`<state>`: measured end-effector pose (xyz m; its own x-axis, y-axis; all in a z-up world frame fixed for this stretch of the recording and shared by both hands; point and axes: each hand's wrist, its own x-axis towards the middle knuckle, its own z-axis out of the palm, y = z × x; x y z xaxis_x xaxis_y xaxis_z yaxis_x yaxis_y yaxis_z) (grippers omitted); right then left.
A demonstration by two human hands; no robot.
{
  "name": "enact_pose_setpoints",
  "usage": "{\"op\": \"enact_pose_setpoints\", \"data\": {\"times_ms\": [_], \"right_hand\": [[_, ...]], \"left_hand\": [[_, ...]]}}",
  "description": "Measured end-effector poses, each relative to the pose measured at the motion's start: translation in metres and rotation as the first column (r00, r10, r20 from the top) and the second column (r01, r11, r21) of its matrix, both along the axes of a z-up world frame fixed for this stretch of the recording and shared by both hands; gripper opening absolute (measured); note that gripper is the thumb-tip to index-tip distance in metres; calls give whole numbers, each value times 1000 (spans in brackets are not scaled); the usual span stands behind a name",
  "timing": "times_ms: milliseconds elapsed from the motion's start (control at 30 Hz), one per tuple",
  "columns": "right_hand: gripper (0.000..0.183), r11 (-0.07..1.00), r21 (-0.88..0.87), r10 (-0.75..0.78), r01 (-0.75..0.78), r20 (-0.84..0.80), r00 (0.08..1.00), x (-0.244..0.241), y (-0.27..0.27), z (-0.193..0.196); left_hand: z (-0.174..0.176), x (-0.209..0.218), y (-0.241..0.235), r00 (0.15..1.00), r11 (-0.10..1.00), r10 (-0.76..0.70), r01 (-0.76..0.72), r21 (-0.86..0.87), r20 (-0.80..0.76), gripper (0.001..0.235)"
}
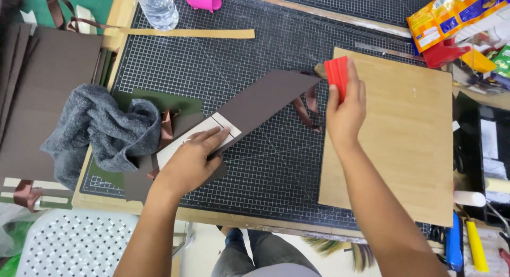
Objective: Assembling a handmade folder or book cover by adhering paper to cardstock and smoothing it with a squeegee tool.
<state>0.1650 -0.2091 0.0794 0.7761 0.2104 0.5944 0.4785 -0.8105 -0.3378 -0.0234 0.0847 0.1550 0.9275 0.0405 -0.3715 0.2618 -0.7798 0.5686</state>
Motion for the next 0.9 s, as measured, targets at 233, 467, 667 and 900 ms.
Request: {"op": "enact_pose_setpoints", "data": {"times_ms": [233, 467, 667, 900], "right_hand": [[49, 919, 46, 391, -391, -1, 920, -96, 54, -32], [61, 998, -42, 53, -52, 22, 998, 18, -22, -16], [31, 564, 706, 326, 428, -667, 670, 35, -61, -31], [57, 428, 741, 784, 517, -589, 196, -43, -51, -69]], "left_hand": [[4, 3, 1, 1000, 1000, -12, 12, -13, -12, 60], [-7, -1, 0, 1000, 1000, -25, 25, -8, 7, 62], [-25, -12, -7, 998, 997, -64, 64, 53, -12, 69], [-95, -52, -44, 992, 951, -125, 111, 289, 28, 77]]}}
